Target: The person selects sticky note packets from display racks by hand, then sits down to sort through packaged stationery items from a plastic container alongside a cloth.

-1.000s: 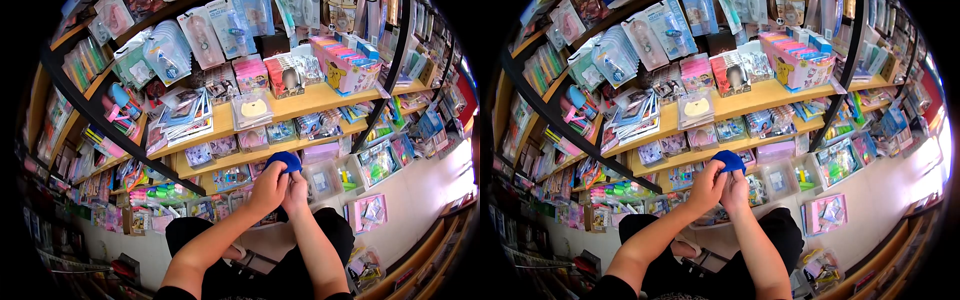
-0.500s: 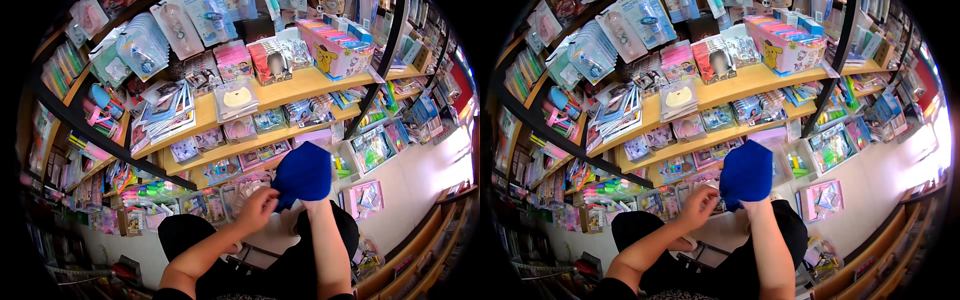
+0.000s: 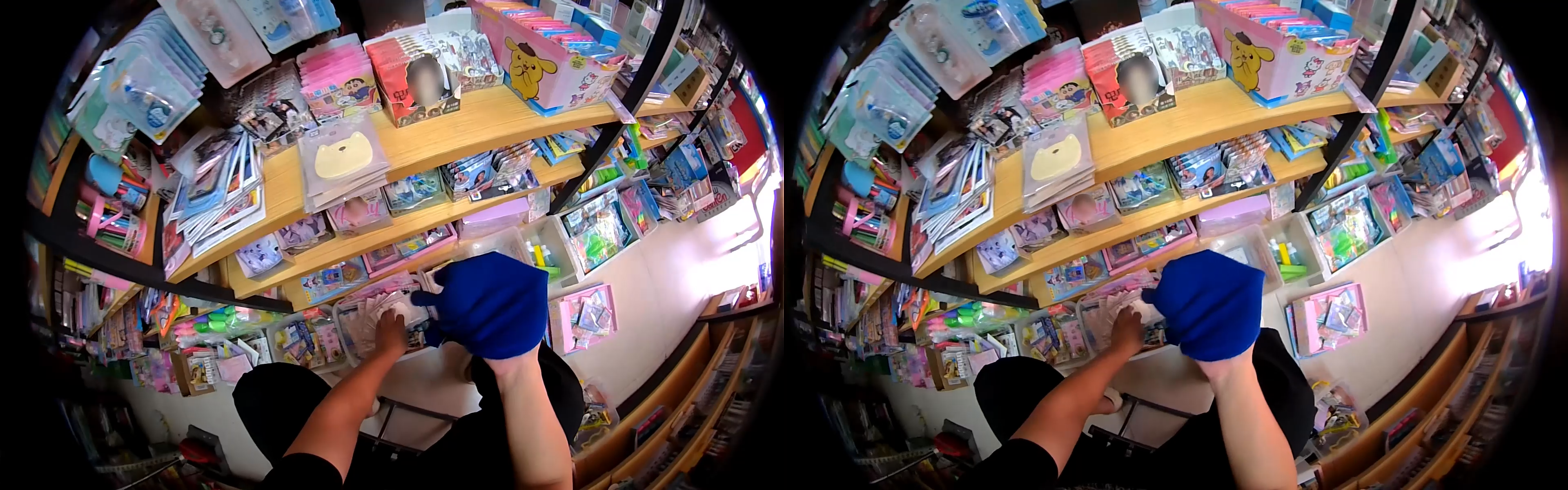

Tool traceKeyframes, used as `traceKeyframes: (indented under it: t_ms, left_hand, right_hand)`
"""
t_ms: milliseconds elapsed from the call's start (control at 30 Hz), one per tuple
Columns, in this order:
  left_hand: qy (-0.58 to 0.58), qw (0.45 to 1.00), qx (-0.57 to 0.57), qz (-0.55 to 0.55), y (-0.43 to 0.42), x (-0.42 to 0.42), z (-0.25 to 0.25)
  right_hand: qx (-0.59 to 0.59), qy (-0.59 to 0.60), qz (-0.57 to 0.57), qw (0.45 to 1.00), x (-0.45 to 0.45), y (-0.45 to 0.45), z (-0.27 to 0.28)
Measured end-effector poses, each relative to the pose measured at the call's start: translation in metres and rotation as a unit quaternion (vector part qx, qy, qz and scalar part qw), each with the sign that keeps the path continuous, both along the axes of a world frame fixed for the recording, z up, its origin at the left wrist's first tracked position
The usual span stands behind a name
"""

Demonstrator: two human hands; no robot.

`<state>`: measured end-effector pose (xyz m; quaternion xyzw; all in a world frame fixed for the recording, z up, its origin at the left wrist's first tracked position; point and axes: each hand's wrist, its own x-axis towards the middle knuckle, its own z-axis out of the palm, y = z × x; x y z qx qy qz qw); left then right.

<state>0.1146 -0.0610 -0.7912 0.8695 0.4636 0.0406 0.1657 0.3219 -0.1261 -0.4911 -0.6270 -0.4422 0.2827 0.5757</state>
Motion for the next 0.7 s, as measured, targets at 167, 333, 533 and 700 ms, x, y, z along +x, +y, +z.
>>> traceKeyframes:
  t_ms: [167, 333, 533, 700]
  left_hand:
    - [0.003, 0.992, 0.105, -0.069, 0.022, 0.022, -0.035]
    - [0.026, 0.982, 0.177, -0.056, 0.027, 0.02, -0.073]
    - [0.041, 0.999, -0.015, 0.0, 0.046, 0.013, -0.011]
    - [-0.208, 0.902, -0.29, 0.242, 0.055, -0.016, 0.027]
  right_hand:
    - [-0.005, 0.194, -0.063, 0.979, -0.015, 0.017, 0.013]
    - [0.001, 0.285, -0.077, 0.955, -0.021, 0.024, -0.002]
    - [-0.016, 0.177, -0.015, 0.984, -0.031, 0.041, 0.01]
    - [-0.009, -0.042, 0.065, 0.997, -0.036, 0.048, 0.021]
